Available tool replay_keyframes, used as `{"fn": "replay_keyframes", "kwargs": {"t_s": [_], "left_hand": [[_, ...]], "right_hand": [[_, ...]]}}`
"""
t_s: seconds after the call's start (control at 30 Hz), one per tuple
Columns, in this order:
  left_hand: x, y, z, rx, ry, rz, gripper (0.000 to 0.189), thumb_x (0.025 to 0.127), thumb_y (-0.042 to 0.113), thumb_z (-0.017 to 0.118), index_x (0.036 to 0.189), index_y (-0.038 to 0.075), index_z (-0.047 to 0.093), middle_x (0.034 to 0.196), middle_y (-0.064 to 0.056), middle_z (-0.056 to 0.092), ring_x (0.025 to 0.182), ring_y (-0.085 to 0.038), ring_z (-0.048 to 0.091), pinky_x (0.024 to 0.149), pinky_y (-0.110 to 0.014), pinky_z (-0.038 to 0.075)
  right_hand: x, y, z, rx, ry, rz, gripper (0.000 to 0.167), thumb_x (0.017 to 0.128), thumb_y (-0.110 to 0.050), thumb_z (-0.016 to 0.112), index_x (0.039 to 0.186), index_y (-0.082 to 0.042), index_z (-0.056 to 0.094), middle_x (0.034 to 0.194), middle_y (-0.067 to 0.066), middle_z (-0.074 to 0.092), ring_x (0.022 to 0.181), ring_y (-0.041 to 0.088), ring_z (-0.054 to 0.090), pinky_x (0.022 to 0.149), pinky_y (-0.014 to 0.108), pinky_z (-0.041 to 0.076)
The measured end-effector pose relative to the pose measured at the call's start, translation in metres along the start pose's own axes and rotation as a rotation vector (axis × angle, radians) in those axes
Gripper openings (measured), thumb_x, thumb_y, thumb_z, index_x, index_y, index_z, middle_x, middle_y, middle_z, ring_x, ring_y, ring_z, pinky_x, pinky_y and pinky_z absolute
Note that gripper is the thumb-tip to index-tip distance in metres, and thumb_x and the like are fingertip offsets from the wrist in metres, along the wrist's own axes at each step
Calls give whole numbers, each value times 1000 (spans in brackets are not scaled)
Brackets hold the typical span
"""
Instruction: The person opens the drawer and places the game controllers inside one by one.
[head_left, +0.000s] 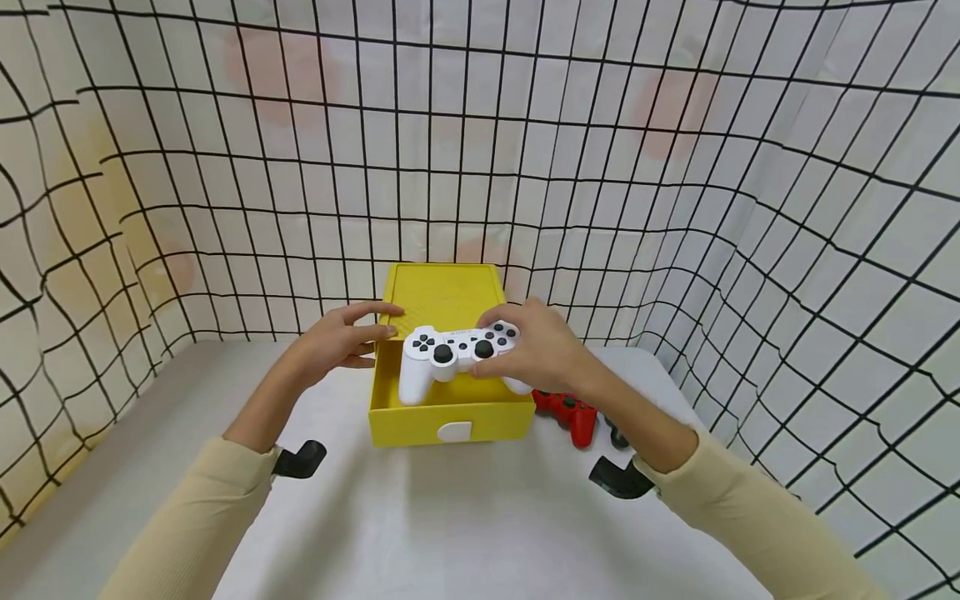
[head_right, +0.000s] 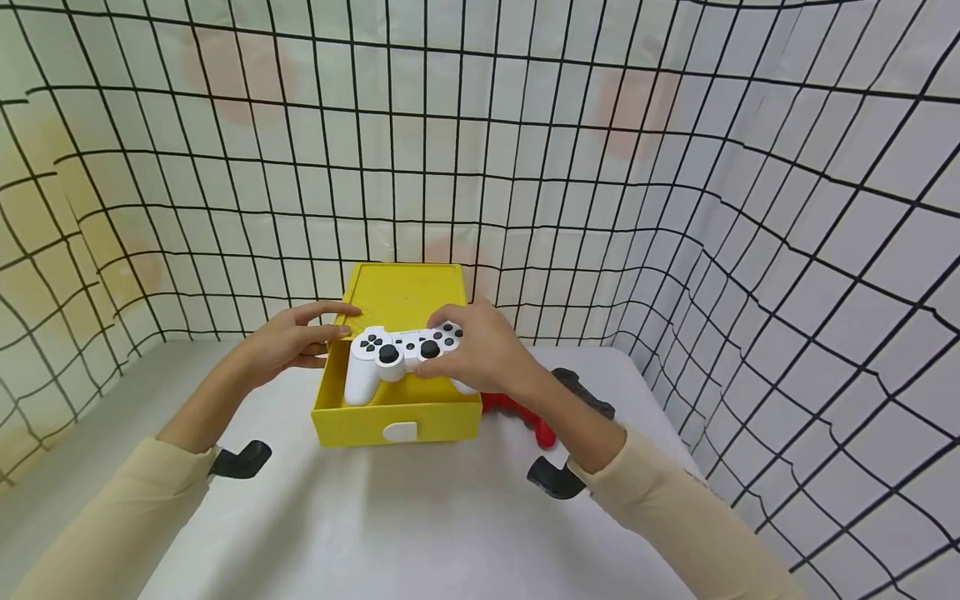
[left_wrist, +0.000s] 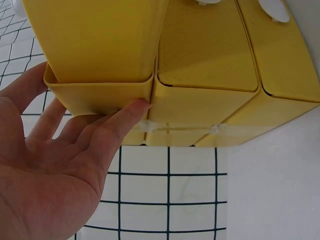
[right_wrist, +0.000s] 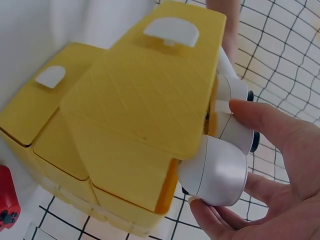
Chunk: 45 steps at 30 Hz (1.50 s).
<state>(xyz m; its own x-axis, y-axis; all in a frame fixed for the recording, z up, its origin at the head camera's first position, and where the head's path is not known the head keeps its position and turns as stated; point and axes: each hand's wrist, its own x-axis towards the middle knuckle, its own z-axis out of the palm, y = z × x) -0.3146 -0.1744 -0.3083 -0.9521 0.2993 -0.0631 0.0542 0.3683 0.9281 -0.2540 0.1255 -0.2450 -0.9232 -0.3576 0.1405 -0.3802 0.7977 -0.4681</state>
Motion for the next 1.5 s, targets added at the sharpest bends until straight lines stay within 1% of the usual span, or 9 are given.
{"fn": "replay_keyframes", "kwargs": {"t_s": [0.2,0.43,0.63,0.7,0.87,1.07,1.17,1.33,1.5], "left_hand": [[0,1,1,1,0,-2,49,99,37,65,144,25,54,146,-14,53,132,-38,56,102,-48,54],[-1,-1,1,8,-2,5,50,99,38,65,145,24,53,146,-15,52,130,-37,58,103,-49,54],[-1,1,1,13,-3,23,49,99,38,65,144,24,54,147,-15,51,132,-39,56,102,-49,55],[-1,2,0,9,-6,25,49,98,38,65,144,24,54,148,-15,51,133,-39,56,102,-49,54],[-2,4,1,9,-14,28,51,99,37,65,146,22,53,149,-16,50,134,-39,54,103,-50,53],[-1,4,1,15,-4,17,50,99,37,65,146,23,53,147,-16,51,133,-38,56,103,-49,53],[-2,4,2,12,-7,21,50,99,37,64,146,22,53,147,-16,51,132,-38,57,103,-49,53],[-2,3,3,7,-7,26,50,100,36,64,146,22,53,148,-17,51,133,-38,56,103,-50,53],[-3,2,2,7,-6,23,51,100,36,64,147,21,52,148,-17,51,133,-38,56,104,-50,53]], "right_hand": [[0,2,8,-35,-39,-4,54,77,-46,83,124,-22,70,122,9,58,114,27,47,83,35,46],[0,3,19,-40,-61,4,51,75,-48,84,118,-23,72,120,8,57,113,27,46,84,35,46],[1,3,25,-59,-58,7,50,75,-51,85,114,-23,73,125,7,60,116,28,48,95,43,47],[2,4,26,-65,-64,15,51,75,-52,84,115,-23,73,127,7,59,117,28,49,97,44,47],[5,4,28,-78,-71,36,54,77,-52,83,120,-23,72,127,6,61,115,26,50,97,43,47],[10,7,33,-110,-85,13,54,79,-53,82,121,-21,72,123,1,69,112,23,55,99,43,50],[10,6,33,-122,-98,21,53,80,-52,82,122,-21,72,123,0,69,111,23,56,99,43,50],[11,4,34,-150,-139,31,55,82,-51,81,125,-20,70,123,0,70,109,22,56,98,41,51],[13,3,35,-172,-180,48,59,82,-53,80,129,-19,68,127,2,69,112,23,57,102,43,51]]}}
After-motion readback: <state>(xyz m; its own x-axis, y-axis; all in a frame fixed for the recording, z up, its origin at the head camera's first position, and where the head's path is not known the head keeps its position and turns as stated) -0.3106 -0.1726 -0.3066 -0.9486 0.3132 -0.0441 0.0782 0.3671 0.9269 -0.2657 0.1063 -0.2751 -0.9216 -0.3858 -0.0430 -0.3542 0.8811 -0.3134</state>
